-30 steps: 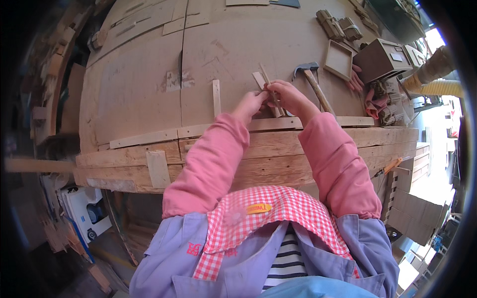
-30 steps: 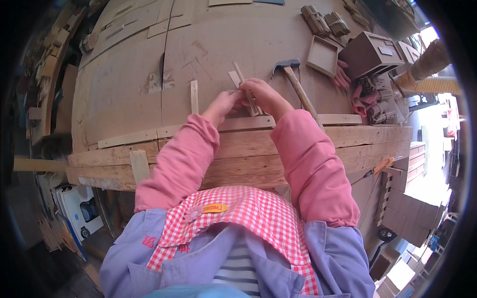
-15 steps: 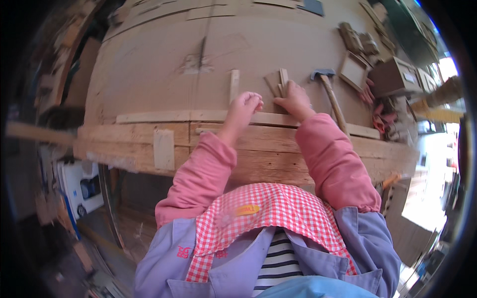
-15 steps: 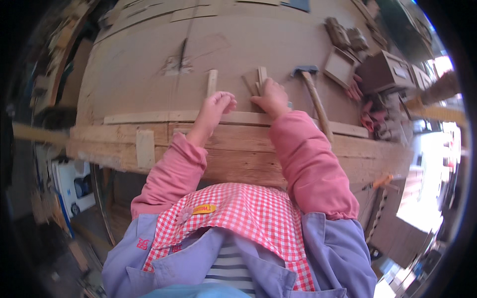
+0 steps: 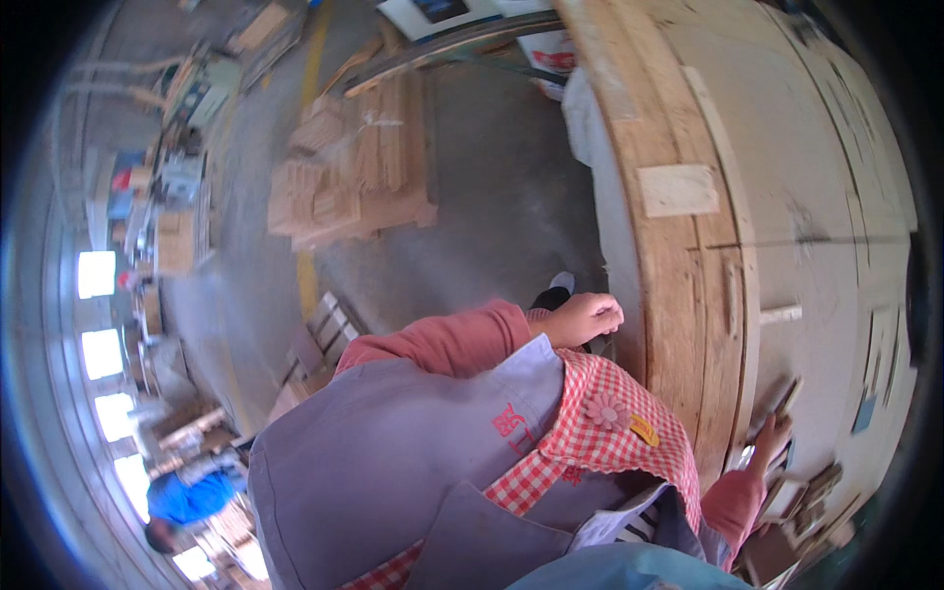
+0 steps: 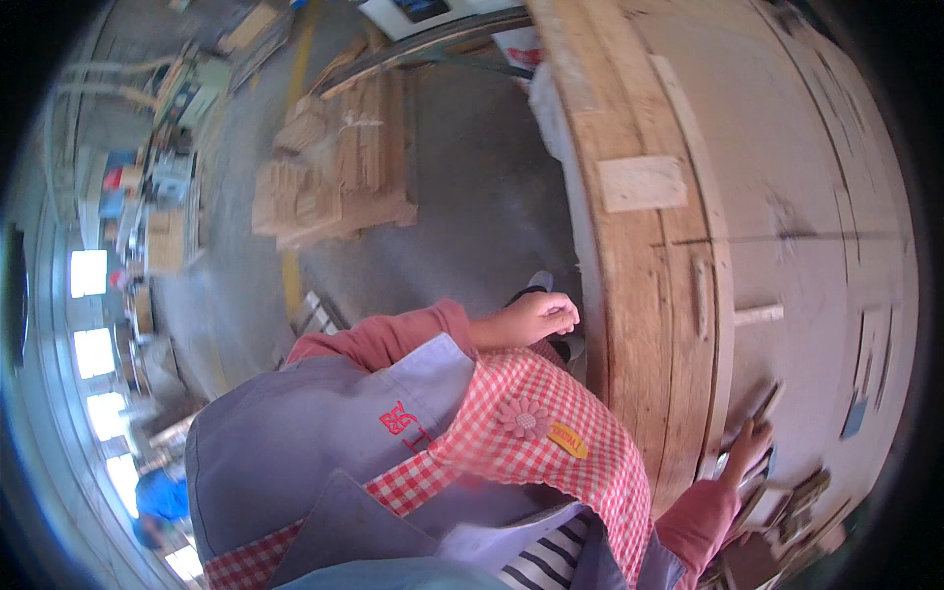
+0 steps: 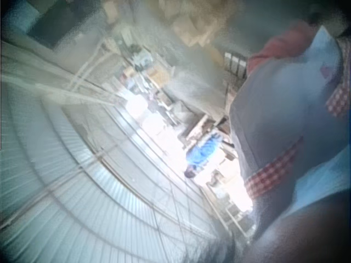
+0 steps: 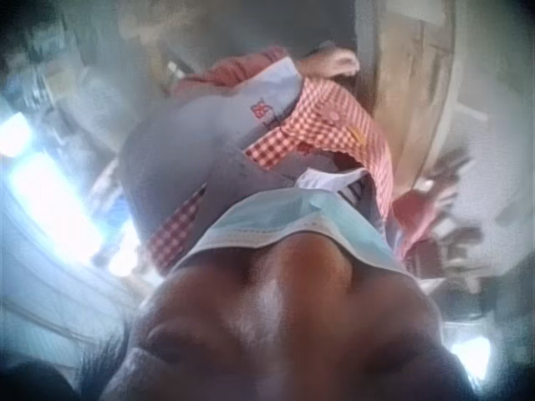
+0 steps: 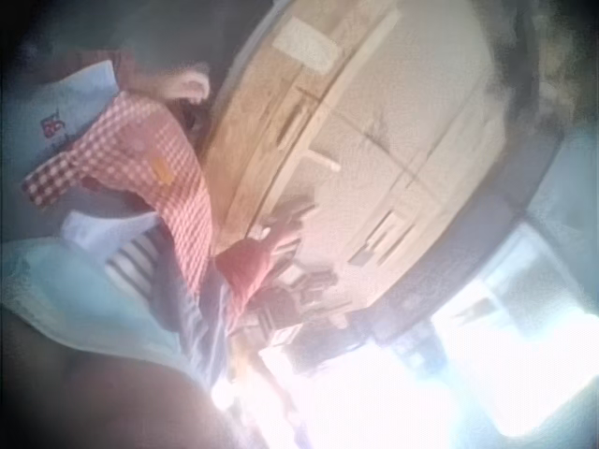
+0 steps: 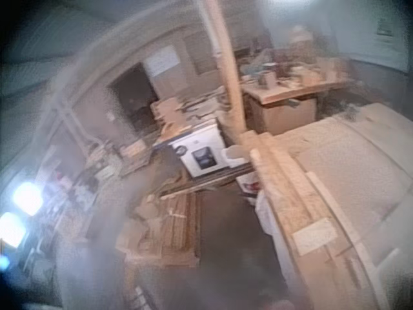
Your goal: The person assembles small wooden pieces on a workbench, using a hammer to tap them into place. They measure and align the pieces, then retrieve additional wooden strips from a nearby stack and continue assembling the structure.
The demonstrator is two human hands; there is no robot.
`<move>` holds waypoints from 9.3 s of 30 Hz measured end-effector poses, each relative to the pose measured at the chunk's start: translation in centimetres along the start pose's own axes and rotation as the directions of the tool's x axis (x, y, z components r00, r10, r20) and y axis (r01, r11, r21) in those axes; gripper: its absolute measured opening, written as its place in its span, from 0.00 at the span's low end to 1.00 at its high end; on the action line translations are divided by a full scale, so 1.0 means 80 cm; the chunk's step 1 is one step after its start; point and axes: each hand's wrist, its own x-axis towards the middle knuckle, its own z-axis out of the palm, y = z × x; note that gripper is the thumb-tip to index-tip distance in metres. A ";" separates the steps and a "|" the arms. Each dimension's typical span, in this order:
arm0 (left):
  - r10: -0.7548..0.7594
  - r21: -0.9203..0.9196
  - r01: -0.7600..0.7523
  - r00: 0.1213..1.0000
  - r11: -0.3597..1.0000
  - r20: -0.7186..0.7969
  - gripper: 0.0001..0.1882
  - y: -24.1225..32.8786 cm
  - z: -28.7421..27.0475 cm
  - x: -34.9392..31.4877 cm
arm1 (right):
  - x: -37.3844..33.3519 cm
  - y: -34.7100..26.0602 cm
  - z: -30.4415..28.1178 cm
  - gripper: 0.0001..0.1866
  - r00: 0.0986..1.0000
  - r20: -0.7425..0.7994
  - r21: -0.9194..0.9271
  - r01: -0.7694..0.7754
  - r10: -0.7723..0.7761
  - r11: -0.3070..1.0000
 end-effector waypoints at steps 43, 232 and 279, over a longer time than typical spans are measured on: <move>-0.108 -0.141 -0.002 0.633 0.990 -0.767 0.12 -0.052 -0.573 -0.157 | 0.008 -1.041 0.211 0.16 0.038 0.784 0.463 0.628 -0.620 0.625; 0.030 0.071 -0.082 0.839 0.994 0.543 0.11 0.281 -0.302 0.233 | -0.134 -0.738 -0.008 0.08 0.884 0.177 0.900 0.033 0.433 -0.436; -0.046 0.121 -0.027 0.824 0.992 0.564 0.10 0.272 -0.290 0.251 | -0.145 -0.746 0.004 0.09 0.856 0.215 0.892 0.025 0.471 -0.452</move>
